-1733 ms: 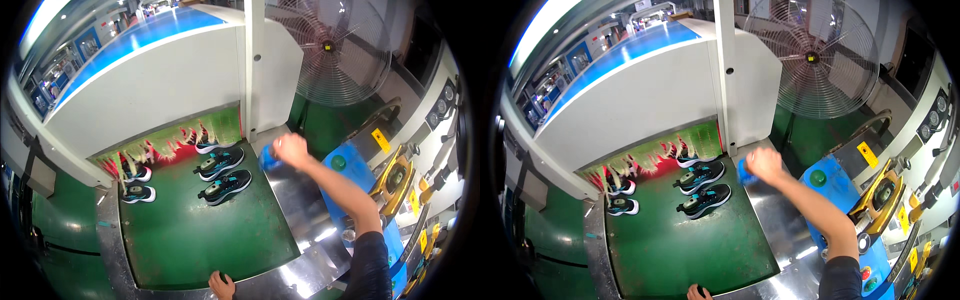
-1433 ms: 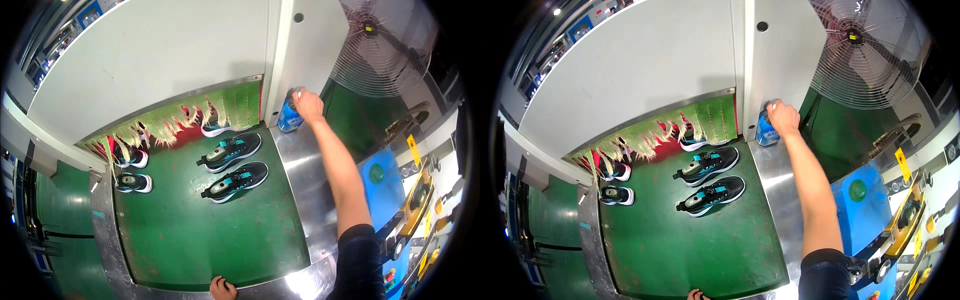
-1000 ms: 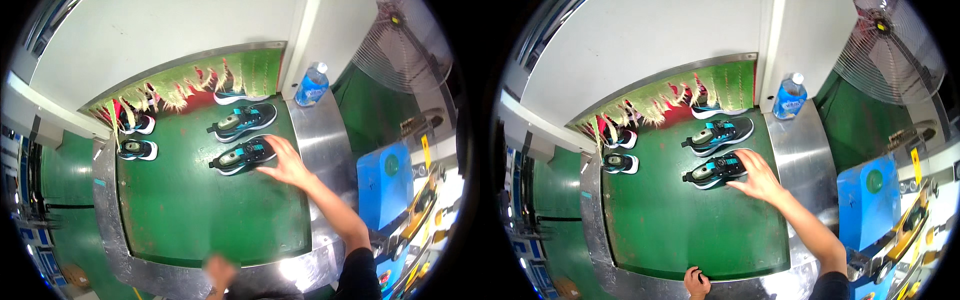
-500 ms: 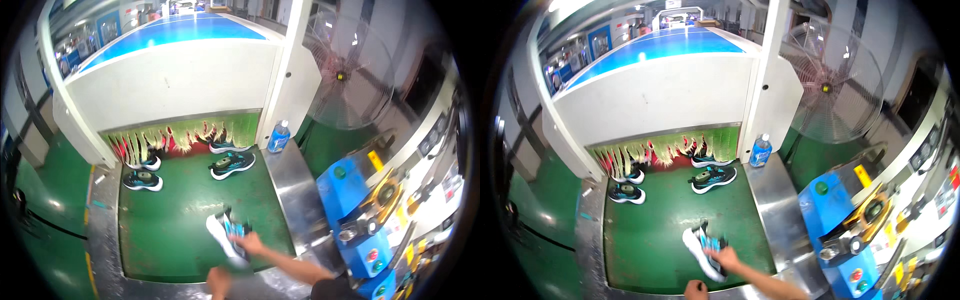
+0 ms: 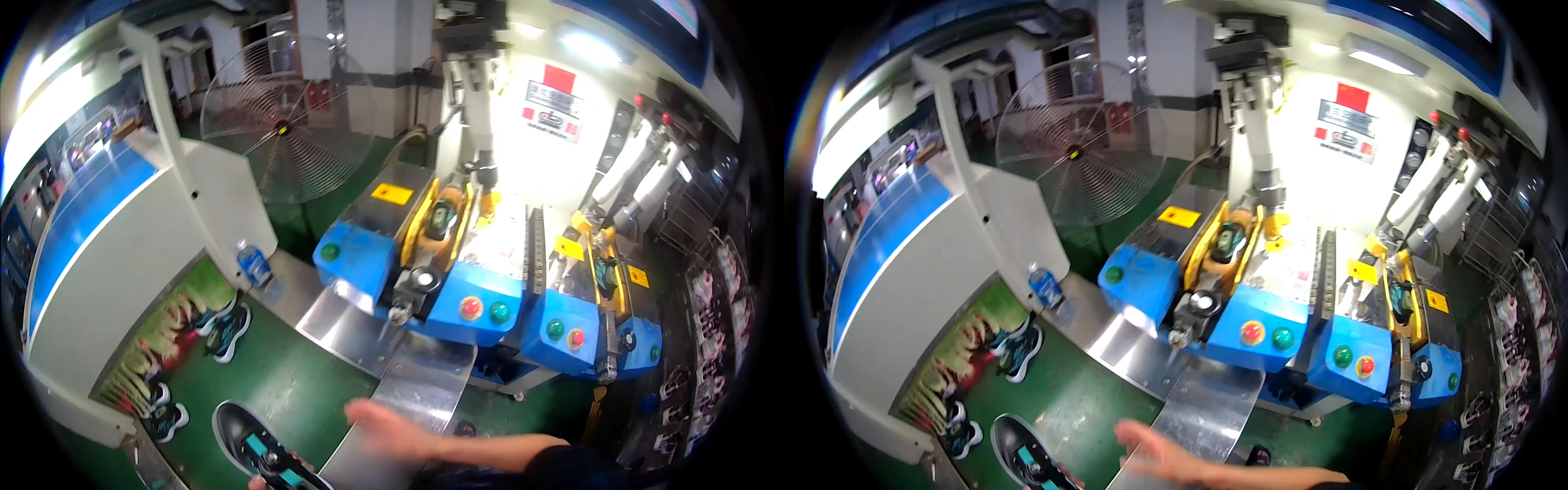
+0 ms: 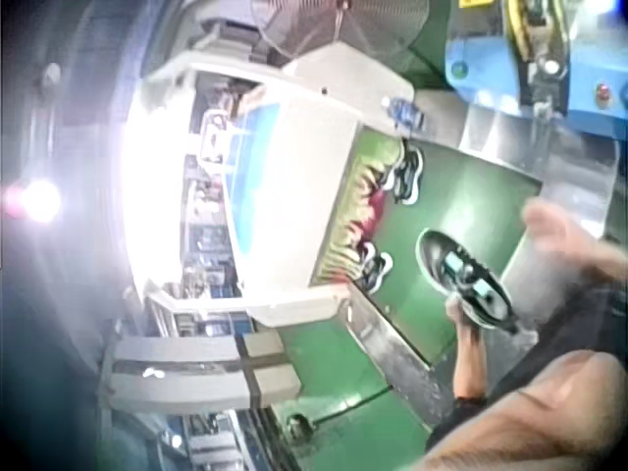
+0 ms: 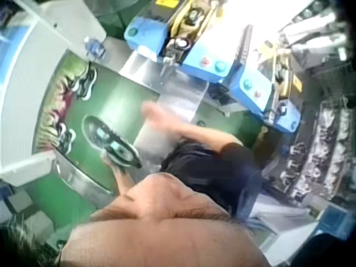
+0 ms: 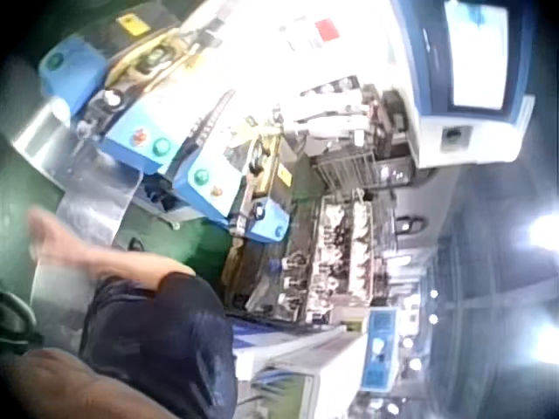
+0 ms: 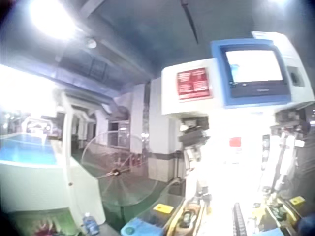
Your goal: The person takes shoes from a rack, places them one at a time into a machine to press the soles onto the uppers, and then puts the processed shoes onto a conveyor belt.
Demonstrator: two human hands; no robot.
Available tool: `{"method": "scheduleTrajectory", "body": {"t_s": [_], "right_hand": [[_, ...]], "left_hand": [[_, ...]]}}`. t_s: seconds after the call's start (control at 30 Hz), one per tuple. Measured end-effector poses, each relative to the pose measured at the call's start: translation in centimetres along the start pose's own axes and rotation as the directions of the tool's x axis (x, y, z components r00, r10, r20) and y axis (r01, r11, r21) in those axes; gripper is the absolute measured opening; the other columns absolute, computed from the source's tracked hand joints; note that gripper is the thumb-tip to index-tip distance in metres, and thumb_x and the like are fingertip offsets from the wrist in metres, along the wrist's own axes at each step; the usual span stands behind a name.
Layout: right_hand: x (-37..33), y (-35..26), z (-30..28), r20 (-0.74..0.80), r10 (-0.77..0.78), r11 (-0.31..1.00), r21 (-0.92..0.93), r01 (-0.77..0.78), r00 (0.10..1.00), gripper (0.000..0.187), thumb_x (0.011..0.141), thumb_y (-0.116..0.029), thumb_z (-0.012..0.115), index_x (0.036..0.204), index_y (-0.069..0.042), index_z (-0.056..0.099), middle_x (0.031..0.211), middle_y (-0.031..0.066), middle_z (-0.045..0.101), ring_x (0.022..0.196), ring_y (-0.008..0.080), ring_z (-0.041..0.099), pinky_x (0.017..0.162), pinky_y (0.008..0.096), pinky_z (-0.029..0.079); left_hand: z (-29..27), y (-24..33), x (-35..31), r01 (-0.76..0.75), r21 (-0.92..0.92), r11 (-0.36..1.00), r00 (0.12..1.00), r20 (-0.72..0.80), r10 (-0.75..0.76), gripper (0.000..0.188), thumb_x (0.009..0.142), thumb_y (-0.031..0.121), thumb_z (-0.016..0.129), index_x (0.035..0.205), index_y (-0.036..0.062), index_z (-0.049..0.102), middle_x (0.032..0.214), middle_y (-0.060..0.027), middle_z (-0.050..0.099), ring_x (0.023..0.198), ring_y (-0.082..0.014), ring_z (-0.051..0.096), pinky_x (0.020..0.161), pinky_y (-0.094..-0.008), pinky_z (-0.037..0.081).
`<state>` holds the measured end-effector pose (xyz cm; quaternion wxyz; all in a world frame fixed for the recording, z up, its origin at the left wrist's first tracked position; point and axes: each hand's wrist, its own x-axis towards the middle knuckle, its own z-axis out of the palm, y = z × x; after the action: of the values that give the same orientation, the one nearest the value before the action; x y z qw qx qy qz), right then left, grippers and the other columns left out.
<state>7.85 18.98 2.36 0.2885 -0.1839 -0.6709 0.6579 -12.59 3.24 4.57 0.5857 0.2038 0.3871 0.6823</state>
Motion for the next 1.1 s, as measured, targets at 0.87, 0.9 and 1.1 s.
{"method": "scheduleTrajectory", "body": {"t_s": [0.87, 0.9, 1.1], "right_hand": [[-11.8, -10.5, -19.8, -0.704, 0.195, 0.863, -0.207, -0.46, 0.683, 0.064, 0.069, -0.016, 0.069, 0.126, -0.001, 0.045, 0.109, 0.012, 0.052, 0.1, 0.0227, 0.048, 0.087, 0.0369, 0.041], [-10.7, -11.2, -20.0, -0.735, 0.158, 0.872, -0.209, -0.443, 0.659, 0.064, 0.07, -0.015, 0.07, 0.127, -0.002, 0.045, 0.108, 0.0113, 0.051, 0.097, 0.0202, 0.048, 0.084, 0.0361, 0.042], [-6.5, -14.2, -21.8, -0.731, 0.502, 0.839, 0.281, -0.466, 0.463, 0.058, 0.076, -0.011, 0.064, 0.129, -0.003, 0.043, 0.084, 0.0024, 0.05, 0.074, 0.0146, 0.049, 0.064, 0.0297, 0.044]], "left_hand": [[32.5, -18.2, 56.6, -0.437, 0.899, 0.033, 0.897, 0.438, -0.057, 0.065, 0.088, 0.027, 0.053, 0.131, -0.0136, 0.025, 0.112, -0.0354, 0.052, 0.103, -0.0435, 0.054, 0.086, -0.0407, 0.046], [32.2, -19.4, 57.2, -0.502, 0.864, 0.047, 0.865, 0.502, 0.013, 0.063, 0.088, 0.026, 0.052, 0.13, -0.0136, 0.027, 0.106, -0.0352, 0.054, 0.097, -0.0458, 0.055, 0.083, -0.0439, 0.046], [32.5, -15.8, 61.0, -0.258, 0.799, 0.543, 0.917, 0.379, -0.122, 0.046, 0.084, 0.022, 0.054, 0.118, -0.0085, 0.047, 0.105, -0.0247, 0.059, 0.1, -0.0318, 0.058, 0.085, -0.0378, 0.045]]}}
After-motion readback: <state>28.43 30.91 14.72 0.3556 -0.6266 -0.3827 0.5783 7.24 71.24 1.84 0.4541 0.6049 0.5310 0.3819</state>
